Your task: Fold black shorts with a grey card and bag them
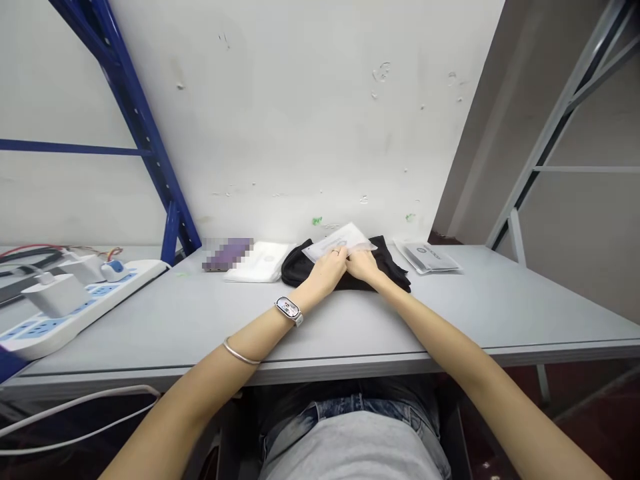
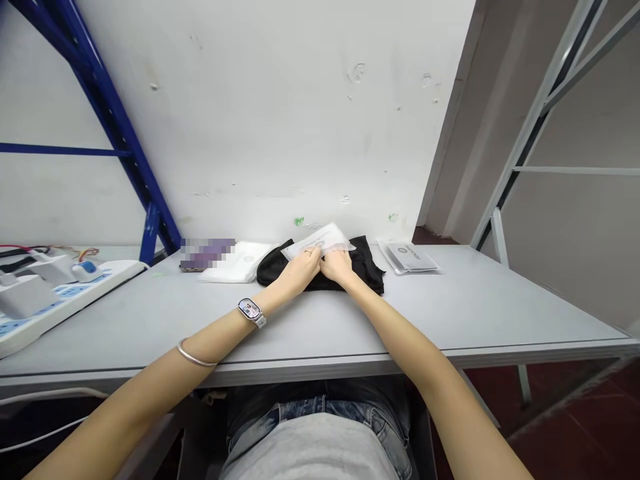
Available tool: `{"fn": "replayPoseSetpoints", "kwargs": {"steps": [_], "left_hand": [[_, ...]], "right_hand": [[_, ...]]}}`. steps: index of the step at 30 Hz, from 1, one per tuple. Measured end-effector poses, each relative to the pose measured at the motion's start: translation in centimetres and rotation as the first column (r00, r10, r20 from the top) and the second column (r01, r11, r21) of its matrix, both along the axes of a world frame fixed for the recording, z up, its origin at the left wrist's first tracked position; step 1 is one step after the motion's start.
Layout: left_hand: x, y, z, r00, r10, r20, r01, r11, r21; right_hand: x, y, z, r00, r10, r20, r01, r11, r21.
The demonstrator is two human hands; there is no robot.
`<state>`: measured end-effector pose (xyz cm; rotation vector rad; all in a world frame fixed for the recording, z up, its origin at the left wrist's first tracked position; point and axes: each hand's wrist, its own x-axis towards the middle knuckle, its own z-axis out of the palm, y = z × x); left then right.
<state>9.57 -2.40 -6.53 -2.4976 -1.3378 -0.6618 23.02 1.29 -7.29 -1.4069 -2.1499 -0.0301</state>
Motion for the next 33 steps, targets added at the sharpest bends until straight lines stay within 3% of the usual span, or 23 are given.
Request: {"fn": "replayPoseSetpoints", "kwargs": {"steps": [3,9,14,19,23,25,28,30,33], "left_hand": [[-0.4,0.3,-0.6,0.995,0.084,-0.062,-0.084,0.996,0.005],[-1.5,0.9,-0.5,0.998,0.062,-0.01,-0.063,0.995,-0.074],[-2.0,1.0,-0.1,0.999,0.039,0.027,-0.036,0.991,-0.127],[-2.1,1.4,-0.5,1.0,0.015,0.024,-0.012,0.992,-0.123],[-2.1,2.2,-0.7,0.997,-0.024,0.067,0.032,0.993,-0.117],[-2.2,2.7,-0.6,0.994,-0.044,0.1,0.056,0.991,-0.123],[-2.4,3.4,-0.6,0.984,-0.075,0.159,0.097,0.986,-0.134],[-2.4,3.6,-0.7,0.978,-0.116,0.175,0.141,0.981,-0.134],[-2.5,3.6,-1.2,0.975,-0.168,0.144,0.188,0.972,-0.138]], "right_hand": [[0.8,-0.2,0.3,1.0,0.002,0.023,0.0,0.998,-0.057],[1.2,-0.3,0.5,0.956,0.292,0.022,-0.278,0.927,-0.251],[0.5,0.1,0.4,0.912,0.408,-0.039,-0.409,0.897,-0.169],[0.3,1.5,0.7,0.94,0.34,-0.038,-0.341,0.921,-0.189],[0.1,0.8,1.2,0.996,0.064,0.06,-0.058,0.993,-0.099],[0.0,-0.3,1.6,0.987,-0.072,0.141,0.073,0.997,-0.008],[0.1,-1.8,1.9,0.962,-0.184,0.2,0.157,0.977,0.142],[0.1,-2.2,1.7,0.961,-0.202,0.19,0.175,0.973,0.147],[-0.2,-2.1,0.7,0.987,-0.084,0.139,0.093,0.994,-0.056]]}}
